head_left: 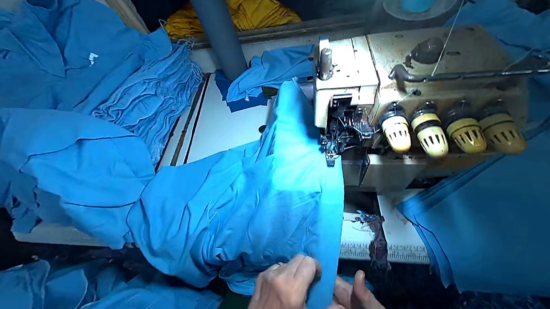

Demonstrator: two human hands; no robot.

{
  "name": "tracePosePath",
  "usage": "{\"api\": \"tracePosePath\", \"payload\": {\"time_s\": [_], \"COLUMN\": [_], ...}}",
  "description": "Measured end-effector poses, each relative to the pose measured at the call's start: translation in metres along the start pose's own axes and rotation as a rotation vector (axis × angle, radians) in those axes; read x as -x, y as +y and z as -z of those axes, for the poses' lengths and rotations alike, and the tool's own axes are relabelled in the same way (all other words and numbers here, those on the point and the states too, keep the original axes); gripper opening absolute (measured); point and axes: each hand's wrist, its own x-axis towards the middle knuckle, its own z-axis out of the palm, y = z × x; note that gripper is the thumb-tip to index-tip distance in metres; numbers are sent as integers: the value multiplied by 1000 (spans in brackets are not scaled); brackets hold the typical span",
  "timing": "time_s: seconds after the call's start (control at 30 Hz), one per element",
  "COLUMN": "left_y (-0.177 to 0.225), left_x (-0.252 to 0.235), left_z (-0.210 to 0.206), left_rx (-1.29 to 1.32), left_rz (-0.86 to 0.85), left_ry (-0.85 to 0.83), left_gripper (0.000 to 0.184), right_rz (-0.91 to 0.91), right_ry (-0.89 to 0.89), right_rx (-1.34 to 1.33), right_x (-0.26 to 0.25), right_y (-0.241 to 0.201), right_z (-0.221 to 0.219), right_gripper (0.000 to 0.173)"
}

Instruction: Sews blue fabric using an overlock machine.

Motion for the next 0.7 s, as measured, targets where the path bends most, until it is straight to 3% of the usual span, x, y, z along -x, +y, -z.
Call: {"api": "tracePosePath", "payload": {"time_s": [0.13, 0.23, 0.3, 0.4, 0.43, 0.5, 0.53, 0.7], "left_y": [-3, -5, -5, -4, -2, 1, 4, 14], "left_x": [26, 32, 36, 36, 36, 35, 35, 24], "left_z": [-27, -23, -21, -22, -23, -28, -31, -13], "left_rx": [-62, 27, 89, 77, 35, -89, -141, -157], "left_rz": [13, 66, 82, 108, 125, 190, 242, 660], "left_ry": [74, 117, 121, 117, 100, 17, -43, -661], "left_gripper": [19, 17, 16, 15, 16, 25, 28, 34], "right_rz": [4, -66, -143, -134, -137, -242, -317, -567], "right_ry": [45, 145, 232, 435, 443, 439, 420, 325], "right_rx": [-27, 204, 308, 629, 794, 1128, 1264, 1563], "right_x": [4, 5, 3, -7, -9, -14, -17, -22], "right_y": [8, 7, 11, 24, 26, 23, 23, 28], "right_z": [-3, -10, -9, -3, 2, 2, 0, 0], "right_gripper": [91, 103, 87, 29, 22, 11, 16, 30]}}
